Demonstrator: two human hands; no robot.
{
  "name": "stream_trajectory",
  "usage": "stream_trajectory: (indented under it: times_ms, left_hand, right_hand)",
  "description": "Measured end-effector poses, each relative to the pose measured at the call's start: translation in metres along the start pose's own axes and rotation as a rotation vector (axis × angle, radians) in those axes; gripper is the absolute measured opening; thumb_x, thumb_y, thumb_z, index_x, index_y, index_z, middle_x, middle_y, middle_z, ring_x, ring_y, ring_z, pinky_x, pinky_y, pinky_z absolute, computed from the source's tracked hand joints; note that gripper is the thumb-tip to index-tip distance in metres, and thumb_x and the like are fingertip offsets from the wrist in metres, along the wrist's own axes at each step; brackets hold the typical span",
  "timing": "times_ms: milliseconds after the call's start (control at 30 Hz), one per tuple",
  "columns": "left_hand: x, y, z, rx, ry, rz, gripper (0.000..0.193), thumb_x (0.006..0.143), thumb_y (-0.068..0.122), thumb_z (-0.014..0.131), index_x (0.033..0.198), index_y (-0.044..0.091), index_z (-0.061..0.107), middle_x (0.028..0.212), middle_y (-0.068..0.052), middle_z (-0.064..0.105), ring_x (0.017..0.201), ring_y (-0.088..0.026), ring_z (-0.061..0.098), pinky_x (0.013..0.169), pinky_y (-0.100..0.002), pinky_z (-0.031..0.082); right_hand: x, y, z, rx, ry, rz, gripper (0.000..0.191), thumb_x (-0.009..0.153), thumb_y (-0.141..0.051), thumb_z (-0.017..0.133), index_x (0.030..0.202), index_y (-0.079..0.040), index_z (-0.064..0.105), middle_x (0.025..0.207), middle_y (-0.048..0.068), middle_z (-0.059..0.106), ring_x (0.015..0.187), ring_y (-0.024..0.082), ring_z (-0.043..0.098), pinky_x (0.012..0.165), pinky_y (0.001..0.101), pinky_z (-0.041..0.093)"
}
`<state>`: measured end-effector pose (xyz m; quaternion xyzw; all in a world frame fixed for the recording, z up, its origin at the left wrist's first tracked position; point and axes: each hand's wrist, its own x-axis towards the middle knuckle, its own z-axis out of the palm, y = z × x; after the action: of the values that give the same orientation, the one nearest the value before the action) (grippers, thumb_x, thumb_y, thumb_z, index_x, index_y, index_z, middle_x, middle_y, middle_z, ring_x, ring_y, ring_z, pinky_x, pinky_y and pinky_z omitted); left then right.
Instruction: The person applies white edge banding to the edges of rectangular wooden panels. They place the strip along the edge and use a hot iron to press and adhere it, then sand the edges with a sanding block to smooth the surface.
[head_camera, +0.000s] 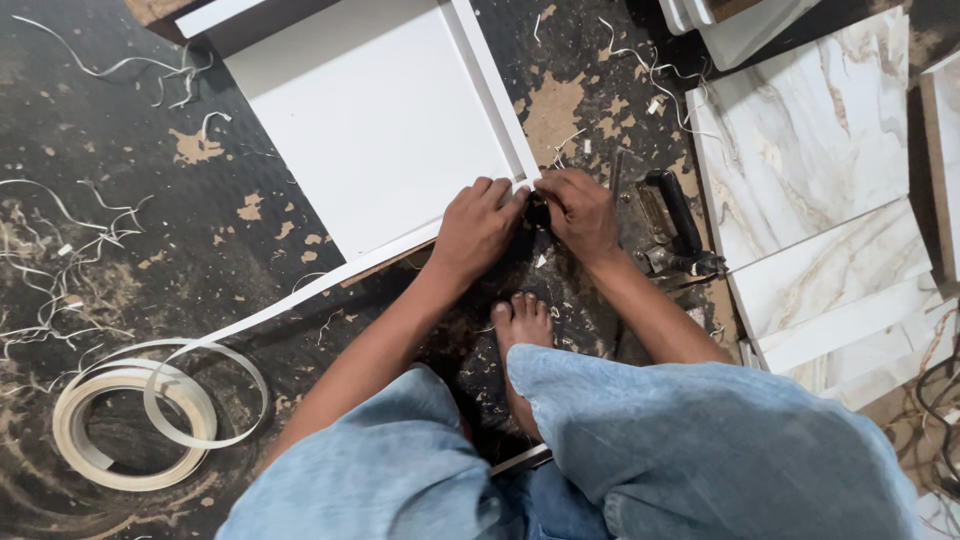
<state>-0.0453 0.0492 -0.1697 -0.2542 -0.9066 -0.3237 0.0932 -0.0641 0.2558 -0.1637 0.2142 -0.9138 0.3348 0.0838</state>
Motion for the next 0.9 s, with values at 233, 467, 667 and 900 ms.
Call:
stream_trajectory:
  times_ms: [233,467,667,900]
  left_hand:
    - [0.003,0.001,0.009,0.030,0.114,0.016,0.026,0.087,0.009,0.067,0.111,0.000,0.071,0.100,-0.007,0.065,0.092,-0.023,0.060,0.074,-0.035,0.050]
    - [0.007,0.005,0.008,-0.008,0.136,-0.052,0.021,0.087,0.007,0.070,0.107,0.005,0.073,0.092,-0.006,0.063,0.084,-0.024,0.058,0.071,-0.038,0.048]
    - [0.012,0.012,0.006,0.020,0.139,-0.117,0.011,0.092,0.013,0.075,0.087,0.006,0.069,0.082,-0.007,0.058,0.077,-0.026,0.055,0.065,-0.039,0.046]
    - [0.011,0.012,0.008,-0.039,0.162,-0.148,0.016,0.090,0.017,0.076,0.082,0.007,0.065,0.083,-0.007,0.057,0.079,-0.028,0.055,0.068,-0.041,0.047]
  right_hand:
    - [0.001,0.005,-0.001,0.039,0.008,0.015,0.018,0.087,0.008,0.071,0.102,-0.002,0.072,0.105,0.014,0.074,0.100,0.031,0.073,0.086,0.0383,0.059]
    - [0.004,0.001,-0.001,0.135,-0.010,0.112,0.016,0.090,0.003,0.073,0.105,-0.002,0.074,0.106,0.015,0.075,0.098,0.028,0.075,0.085,0.0354,0.060]
    - [-0.009,0.028,-0.070,-0.054,0.095,0.398,0.004,0.099,-0.008,0.074,0.102,-0.005,0.075,0.107,0.013,0.075,0.094,0.021,0.073,0.086,0.0310,0.063]
    - [-0.038,0.073,-0.119,0.197,-0.101,0.909,0.026,0.104,-0.029,0.063,0.095,-0.005,0.070,0.079,0.004,0.070,0.074,0.016,0.067,0.068,0.0278,0.052]
